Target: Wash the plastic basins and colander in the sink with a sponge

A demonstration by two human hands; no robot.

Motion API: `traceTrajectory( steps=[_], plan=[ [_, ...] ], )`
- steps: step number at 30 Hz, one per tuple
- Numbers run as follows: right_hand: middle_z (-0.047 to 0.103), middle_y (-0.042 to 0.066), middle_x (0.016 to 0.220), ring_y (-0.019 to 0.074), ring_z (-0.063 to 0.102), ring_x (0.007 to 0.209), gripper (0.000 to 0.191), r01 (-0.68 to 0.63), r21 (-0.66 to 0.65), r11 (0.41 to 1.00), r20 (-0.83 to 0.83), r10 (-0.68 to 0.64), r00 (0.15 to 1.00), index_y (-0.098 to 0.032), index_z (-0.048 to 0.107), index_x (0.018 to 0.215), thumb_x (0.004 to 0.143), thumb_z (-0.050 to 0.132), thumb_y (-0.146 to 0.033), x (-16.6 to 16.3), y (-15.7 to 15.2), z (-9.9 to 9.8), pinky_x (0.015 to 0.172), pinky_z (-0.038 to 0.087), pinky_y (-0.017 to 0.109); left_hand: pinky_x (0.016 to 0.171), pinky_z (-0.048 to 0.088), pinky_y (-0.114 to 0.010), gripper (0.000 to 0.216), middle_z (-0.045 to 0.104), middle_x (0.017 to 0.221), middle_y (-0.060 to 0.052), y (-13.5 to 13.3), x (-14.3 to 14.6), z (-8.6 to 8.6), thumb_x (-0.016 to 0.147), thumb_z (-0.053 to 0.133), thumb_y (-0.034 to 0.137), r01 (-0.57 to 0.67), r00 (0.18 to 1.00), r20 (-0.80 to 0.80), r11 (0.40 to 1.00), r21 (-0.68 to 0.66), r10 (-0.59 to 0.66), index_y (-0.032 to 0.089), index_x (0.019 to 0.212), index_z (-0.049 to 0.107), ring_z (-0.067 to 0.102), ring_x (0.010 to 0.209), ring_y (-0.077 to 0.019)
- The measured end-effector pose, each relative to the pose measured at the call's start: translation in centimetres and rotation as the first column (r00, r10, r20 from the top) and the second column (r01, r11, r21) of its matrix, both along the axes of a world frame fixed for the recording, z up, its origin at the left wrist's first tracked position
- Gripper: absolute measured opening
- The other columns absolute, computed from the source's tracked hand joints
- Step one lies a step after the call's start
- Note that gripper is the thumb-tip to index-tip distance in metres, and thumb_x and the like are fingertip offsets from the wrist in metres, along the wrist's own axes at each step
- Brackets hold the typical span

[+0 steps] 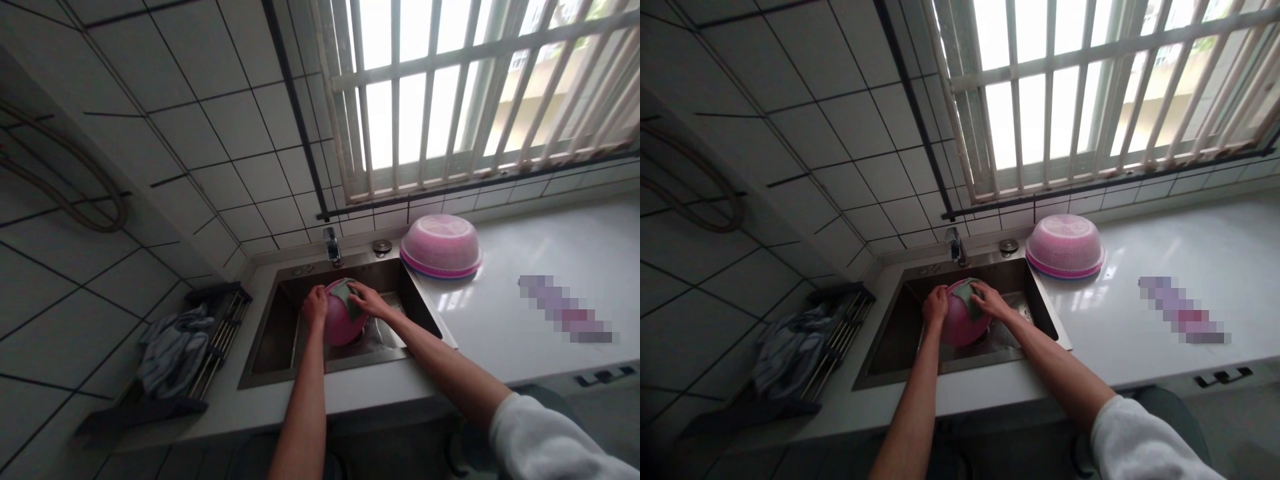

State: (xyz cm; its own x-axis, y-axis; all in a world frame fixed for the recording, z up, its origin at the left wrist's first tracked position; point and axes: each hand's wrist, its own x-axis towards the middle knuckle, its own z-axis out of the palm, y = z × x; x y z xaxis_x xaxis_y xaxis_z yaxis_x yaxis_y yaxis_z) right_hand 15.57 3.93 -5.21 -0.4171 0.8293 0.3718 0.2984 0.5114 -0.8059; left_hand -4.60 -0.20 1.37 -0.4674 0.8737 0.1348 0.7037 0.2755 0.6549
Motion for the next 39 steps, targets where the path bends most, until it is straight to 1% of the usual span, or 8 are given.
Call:
traceTrajectory(
  steps=[5,12,15,18,22,27,30,39],
  plan=[
    [0.055,0.016,0.155,0.0299,0.051,0.145,0.049,-0.056,0.116,0.992,0.132,0.04,0.99,-0.02,0.059,0.149,0.102,0.057,-0.034,-0.5,-1.3,1.6,0.121,0.04,0.051,0.087,0.052,-0.043,0.06,0.079,0.102,-0.023,0.8,-0.6,-0.2,0.096,0.047,0.067,-0.016,0.991,0.125,0.979,-0.203,0.042,0.018,0.088,0.081,0.072,0.109,-0.0413],
    [0.058,0.004,0.153,0.0315,0.035,0.155,0.036,-0.306,0.409,0.86,0.316,0.181,0.931,-0.03,0.072,0.134,0.099,0.063,-0.028,-2.2,-4.4,4.5,0.128,0.027,0.058,0.068,0.051,-0.03,0.06,0.079,0.092,-0.015,1.0,-0.7,-1.1,0.097,0.049,0.065,-0.018,0.84,0.539,0.996,-0.088,0.063,0.013,0.085,0.077,0.074,0.09,-0.027],
    [0.058,0.006,0.153,0.0288,0.04,0.152,0.04,-0.204,0.369,0.907,0.232,0.123,0.965,-0.028,0.068,0.14,0.101,0.059,-0.03,-1.6,-3.2,4.1,0.127,0.032,0.054,0.065,0.05,-0.029,0.062,0.078,0.088,-0.014,0.7,-0.3,-1.3,0.092,0.054,0.069,-0.009,0.786,0.616,0.997,-0.079,0.055,0.012,0.087,0.077,0.072,0.083,-0.0245],
    [0.057,0.01,0.154,0.0282,0.048,0.147,0.045,0.046,0.216,0.975,0.076,-0.064,0.995,-0.026,0.062,0.146,0.103,0.055,-0.037,0.0,-0.9,2.7,0.123,0.039,0.053,0.061,0.048,-0.029,0.07,0.076,0.082,-0.013,0.5,0.2,-1.3,0.083,0.061,0.078,-0.022,0.779,0.624,0.997,-0.074,0.064,0.011,0.083,0.077,0.07,0.077,-0.0237],
    [0.06,0.013,0.15,0.0283,0.053,0.142,0.049,0.202,0.101,0.974,0.014,-0.204,0.979,-0.022,0.059,0.149,0.104,0.051,-0.04,1.4,0.5,1.8,0.121,0.042,0.052,0.059,0.047,-0.028,0.074,0.075,0.079,-0.012,0.2,0.8,-1.1,0.075,0.067,0.082,0.006,0.743,0.669,1.0,-0.02,0.009,0.009,0.086,0.079,0.069,0.075,-0.0227],
    [0.054,0.007,0.157,0.032,0.034,0.155,0.046,0.0,0.376,0.926,0.171,-0.069,0.983,-0.029,0.064,0.145,0.099,0.061,-0.031,-0.3,-2.4,3.5,0.126,0.029,0.06,0.065,0.052,-0.028,0.076,0.078,0.083,-0.013,-0.2,1.3,-0.8,0.07,0.071,0.082,0.027,0.665,0.746,0.999,0.02,-0.032,0.01,0.09,0.08,0.071,0.079,-0.0233],
    [0.057,0.003,0.155,0.0322,0.036,0.154,0.046,-0.129,0.426,0.895,0.243,0.024,0.97,-0.033,0.067,0.14,0.095,0.065,-0.025,-1.3,-3.7,4.4,0.128,0.025,0.061,0.068,0.053,-0.03,0.075,0.079,0.088,-0.013,-0.3,1.4,-0.7,0.07,0.072,0.082,0.038,0.638,0.769,0.999,0.018,-0.038,0.011,0.094,0.08,0.072,0.079,-0.0233],
    [0.062,0.011,0.147,0.0285,0.057,0.138,0.048,0.27,0.026,0.963,-0.017,-0.27,0.963,-0.024,0.065,0.143,0.099,0.06,-0.043,1.5,0.5,1.4,0.12,0.043,0.05,0.064,0.049,-0.029,0.075,0.077,0.081,-0.012,-0.1,1.4,-1.6,0.077,0.065,0.082,0.11,0.75,0.659,0.993,-0.032,-0.062,0.009,0.089,0.079,0.071,0.078,-0.0241]
  ],
)
